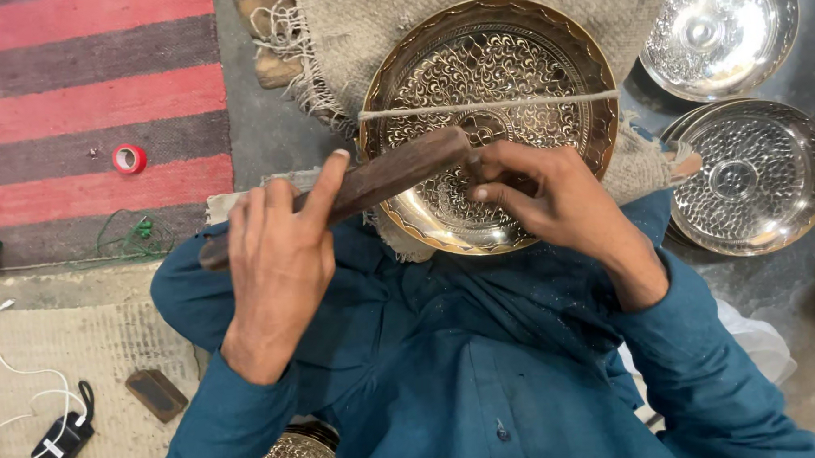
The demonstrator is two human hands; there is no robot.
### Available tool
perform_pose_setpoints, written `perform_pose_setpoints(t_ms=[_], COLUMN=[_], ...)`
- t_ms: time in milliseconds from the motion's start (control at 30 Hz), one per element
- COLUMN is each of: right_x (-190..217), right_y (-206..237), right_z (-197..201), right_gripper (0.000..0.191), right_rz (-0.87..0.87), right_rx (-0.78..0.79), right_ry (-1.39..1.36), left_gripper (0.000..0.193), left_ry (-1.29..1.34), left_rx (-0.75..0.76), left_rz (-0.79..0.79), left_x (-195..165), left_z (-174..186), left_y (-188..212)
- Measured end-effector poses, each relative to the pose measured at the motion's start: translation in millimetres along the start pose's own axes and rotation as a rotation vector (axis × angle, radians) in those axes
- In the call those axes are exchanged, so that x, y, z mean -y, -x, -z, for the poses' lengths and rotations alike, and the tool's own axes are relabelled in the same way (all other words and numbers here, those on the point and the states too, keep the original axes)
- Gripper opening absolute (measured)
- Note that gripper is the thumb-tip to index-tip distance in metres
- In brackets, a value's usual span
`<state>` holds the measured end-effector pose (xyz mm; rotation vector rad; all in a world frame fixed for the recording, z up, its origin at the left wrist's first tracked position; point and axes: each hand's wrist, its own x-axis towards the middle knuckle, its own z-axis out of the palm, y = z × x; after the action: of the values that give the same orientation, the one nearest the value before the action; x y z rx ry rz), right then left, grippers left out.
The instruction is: The person sits on the floor with a brass plate resting on their lap and uses a wooden mallet to strike a small punch, embossing decorative patterns into the plate. They reposition the punch and rotate the plate as they work across its surface.
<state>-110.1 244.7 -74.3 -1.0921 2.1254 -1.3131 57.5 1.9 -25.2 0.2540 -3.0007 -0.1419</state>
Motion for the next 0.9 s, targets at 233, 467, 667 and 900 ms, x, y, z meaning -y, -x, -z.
perform_pose_setpoints(t_ms=[233, 467, 667, 900], right_x=[-1, 2, 2, 2], right_y=[5, 4, 5, 5], right_z=[-1, -1, -1, -3], right_gripper=[0.027, 0.030, 0.027, 0.027], right_rz=[-0.045, -0.057, -0.003, -0.064], right_rx=[-0.047, -0.042, -0.043, -0.068], right_ry=[-0.108, -0.031, -0.057, -0.037], left_gripper=[0.072, 0.077, 0.083, 0.077], left_ry=[0.659, 0.583, 0.525, 0.714], left_rx=[-0.002, 0.051, 0.083, -0.086], left_rz=[0.142, 0.109, 0.131, -0.020], left_x=[3, -5, -9, -4], left_z=[2, 3, 12, 9], left_y=[5, -1, -10, -16])
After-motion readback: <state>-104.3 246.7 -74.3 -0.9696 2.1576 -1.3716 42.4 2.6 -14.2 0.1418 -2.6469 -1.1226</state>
